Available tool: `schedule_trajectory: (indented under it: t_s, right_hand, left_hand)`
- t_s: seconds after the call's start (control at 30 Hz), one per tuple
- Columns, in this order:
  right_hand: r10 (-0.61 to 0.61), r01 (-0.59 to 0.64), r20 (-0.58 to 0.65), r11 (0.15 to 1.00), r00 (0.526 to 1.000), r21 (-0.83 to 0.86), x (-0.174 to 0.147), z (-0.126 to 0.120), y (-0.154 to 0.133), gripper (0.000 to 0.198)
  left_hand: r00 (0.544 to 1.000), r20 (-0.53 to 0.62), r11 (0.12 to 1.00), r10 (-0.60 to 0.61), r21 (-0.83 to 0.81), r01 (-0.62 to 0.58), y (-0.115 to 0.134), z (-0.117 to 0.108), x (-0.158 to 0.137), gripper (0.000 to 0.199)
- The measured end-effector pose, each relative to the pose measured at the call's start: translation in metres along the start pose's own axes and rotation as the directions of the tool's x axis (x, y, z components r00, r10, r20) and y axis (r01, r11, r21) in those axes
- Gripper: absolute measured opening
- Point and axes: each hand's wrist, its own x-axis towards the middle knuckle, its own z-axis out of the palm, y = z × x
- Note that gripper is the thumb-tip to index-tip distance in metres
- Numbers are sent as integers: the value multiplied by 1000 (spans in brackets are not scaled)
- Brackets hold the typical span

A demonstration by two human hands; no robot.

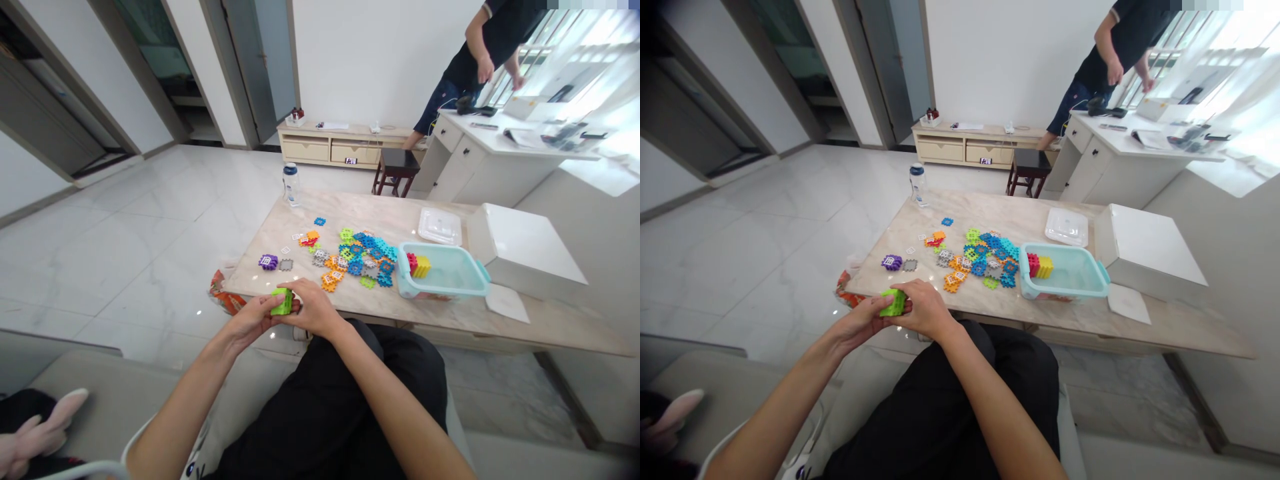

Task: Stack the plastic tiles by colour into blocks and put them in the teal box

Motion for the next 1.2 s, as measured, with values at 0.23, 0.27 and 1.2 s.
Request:
schedule_trajectory:
  t_s: [0.23, 0.27, 1.2]
  right_hand:
    - [10, -10, 2, 999, 1000, -33, 0, 0, 1, 57]
    - [15, -15, 4, 999, 1000, -40, 0, 0, 2, 56]
    - [-24, 25, -24, 998, 999, 62, 0, 1, 1, 55]
  left_hand:
    - [1000, 8, 1000, 10, 3, -10, 2, 1, -1, 43]
    - [1000, 4, 1000, 13, 0, -13, 1, 1, -1, 43]
    - [1000, 1, 1000, 10, 1, -10, -2, 1, 1, 44]
